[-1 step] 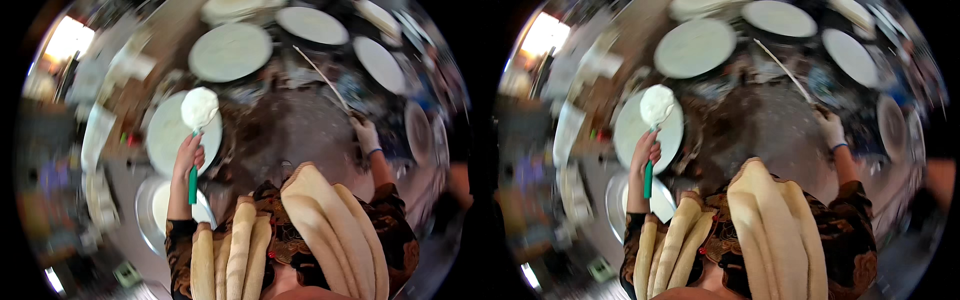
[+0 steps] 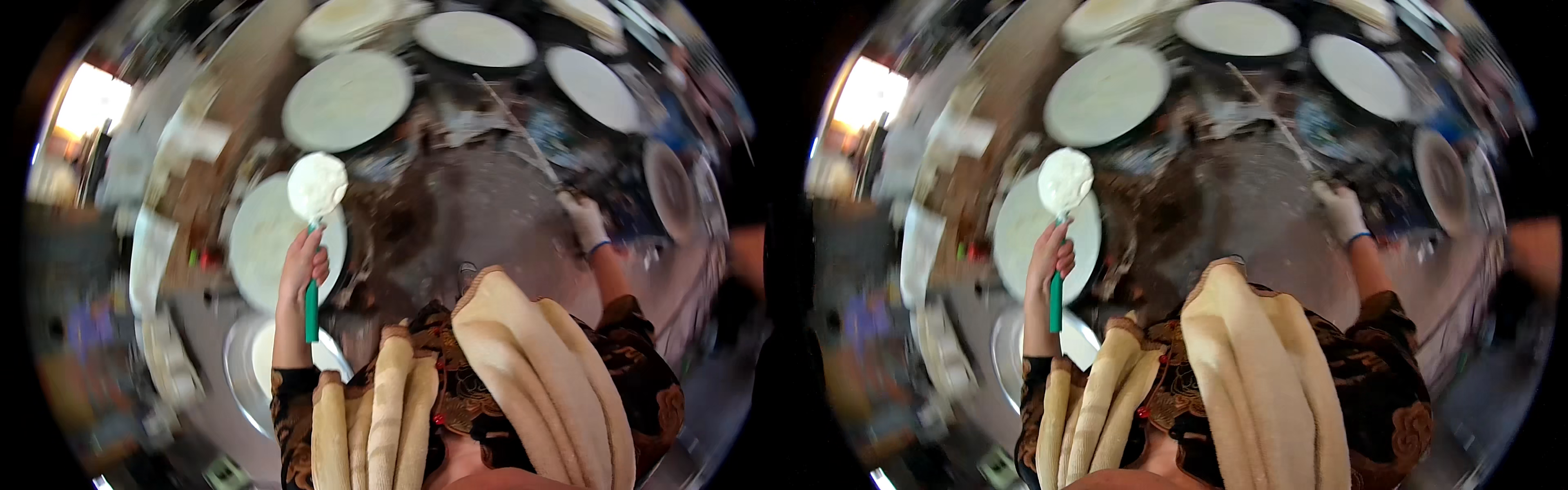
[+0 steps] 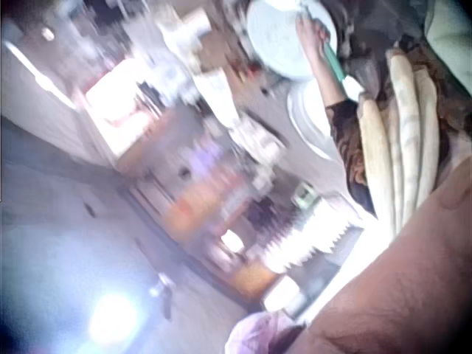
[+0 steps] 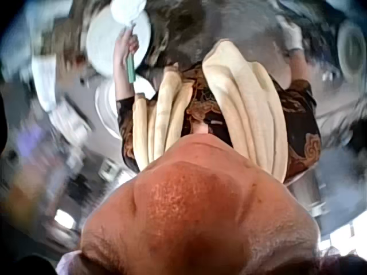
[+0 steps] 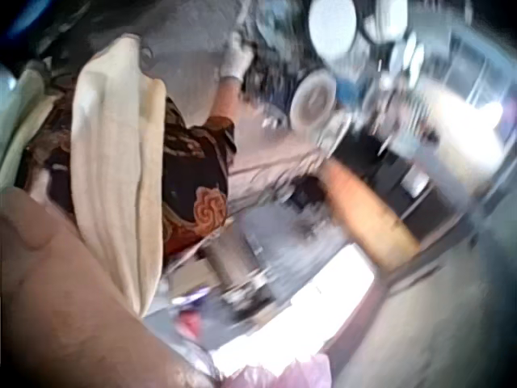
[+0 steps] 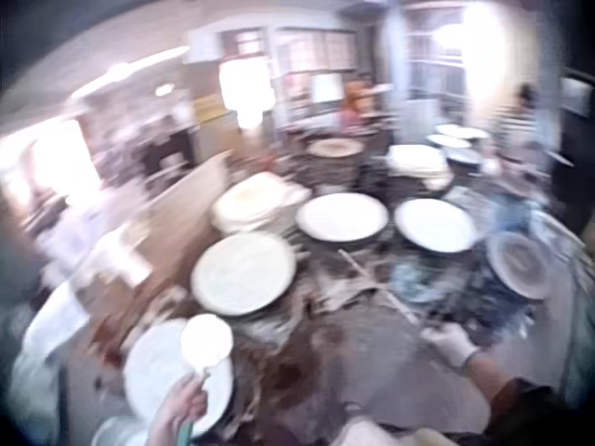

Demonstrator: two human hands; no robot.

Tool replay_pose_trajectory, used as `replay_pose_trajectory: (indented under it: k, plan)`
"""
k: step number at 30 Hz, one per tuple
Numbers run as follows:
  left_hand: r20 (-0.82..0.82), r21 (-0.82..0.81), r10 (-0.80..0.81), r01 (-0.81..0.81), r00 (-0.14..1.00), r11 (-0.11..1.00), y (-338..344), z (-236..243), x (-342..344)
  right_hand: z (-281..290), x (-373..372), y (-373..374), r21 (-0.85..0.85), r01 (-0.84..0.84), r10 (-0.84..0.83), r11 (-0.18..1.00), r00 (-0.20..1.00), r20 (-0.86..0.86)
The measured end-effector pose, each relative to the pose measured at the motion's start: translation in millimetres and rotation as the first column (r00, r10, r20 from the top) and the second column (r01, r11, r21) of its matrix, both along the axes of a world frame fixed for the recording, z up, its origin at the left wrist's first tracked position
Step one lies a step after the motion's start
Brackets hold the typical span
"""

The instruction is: The person scoops a white liquid batter from a large metal bowl and pours it onto several hot, round griddles. Using a wooden stick, they spread the batter into thin, circular crepes. Once cooked, the person lifts the crepes and stacks them on a nearby surface.

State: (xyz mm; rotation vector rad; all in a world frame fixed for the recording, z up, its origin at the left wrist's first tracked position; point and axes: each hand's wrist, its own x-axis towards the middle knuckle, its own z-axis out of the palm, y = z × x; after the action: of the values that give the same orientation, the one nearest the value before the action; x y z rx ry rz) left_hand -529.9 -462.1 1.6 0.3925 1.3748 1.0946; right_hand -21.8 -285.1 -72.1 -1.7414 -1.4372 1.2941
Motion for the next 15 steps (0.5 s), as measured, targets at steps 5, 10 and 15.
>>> replay_pose_trajectory:
  k: [5, 10, 15]
  plan:
    - [0.083, 0.019, -0.383, 0.383, 0.920, 0.924, 121.8, -3.9, 80.7, -14.9, 14.8, -108.2, -0.491, 0.139, -0.368, 0.860, 0.836, -0.407]
    - [0.171, 0.036, -0.688, 0.693, 0.706, 0.720, 212.9, -30.7, 228.1, -77.8, 27.2, -158.5, -0.453, 0.157, -0.463, 0.877, 0.521, -0.717]
    - [0.306, -0.044, -0.800, 0.847, 0.517, 0.530, 264.6, -56.8, 399.7, -114.9, 122.1, -172.7, -0.324, 0.343, -0.441, 0.882, 0.355, -0.824]
